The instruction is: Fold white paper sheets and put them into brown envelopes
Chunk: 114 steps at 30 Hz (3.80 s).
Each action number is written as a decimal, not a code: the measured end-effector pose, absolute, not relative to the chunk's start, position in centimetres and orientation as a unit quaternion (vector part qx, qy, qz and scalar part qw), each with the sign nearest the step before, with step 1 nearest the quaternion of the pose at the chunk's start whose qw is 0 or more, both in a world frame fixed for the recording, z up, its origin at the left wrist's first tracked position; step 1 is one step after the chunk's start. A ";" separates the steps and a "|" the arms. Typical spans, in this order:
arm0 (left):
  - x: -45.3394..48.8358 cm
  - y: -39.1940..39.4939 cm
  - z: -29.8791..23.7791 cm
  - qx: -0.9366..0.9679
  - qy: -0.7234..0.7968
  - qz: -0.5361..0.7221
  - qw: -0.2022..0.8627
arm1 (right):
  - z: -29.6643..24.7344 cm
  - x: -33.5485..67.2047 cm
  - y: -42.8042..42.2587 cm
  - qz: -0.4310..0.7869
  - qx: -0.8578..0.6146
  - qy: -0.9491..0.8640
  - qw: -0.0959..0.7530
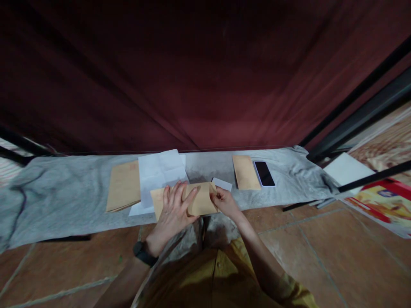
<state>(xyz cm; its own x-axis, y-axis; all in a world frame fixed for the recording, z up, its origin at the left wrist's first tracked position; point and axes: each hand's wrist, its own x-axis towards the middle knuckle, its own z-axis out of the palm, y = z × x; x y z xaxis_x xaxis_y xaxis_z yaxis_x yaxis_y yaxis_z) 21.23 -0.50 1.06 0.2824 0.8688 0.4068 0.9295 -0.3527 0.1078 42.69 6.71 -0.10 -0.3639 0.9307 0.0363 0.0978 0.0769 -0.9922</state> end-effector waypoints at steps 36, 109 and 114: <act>20.4 -0.4 -1.5 -0.781 -0.604 -0.155 0.035 | -1.6 43.8 6.3 0.552 -0.406 -0.591 0.425; 18.9 -0.7 -3.6 -0.777 -0.629 -0.027 0.011 | -5.1 50.5 8.7 0.355 -0.595 -0.635 0.341; 19.9 -0.3 -2.3 -0.791 -0.610 0.018 0.033 | -5.9 50.5 8.5 0.354 -0.589 -0.648 0.328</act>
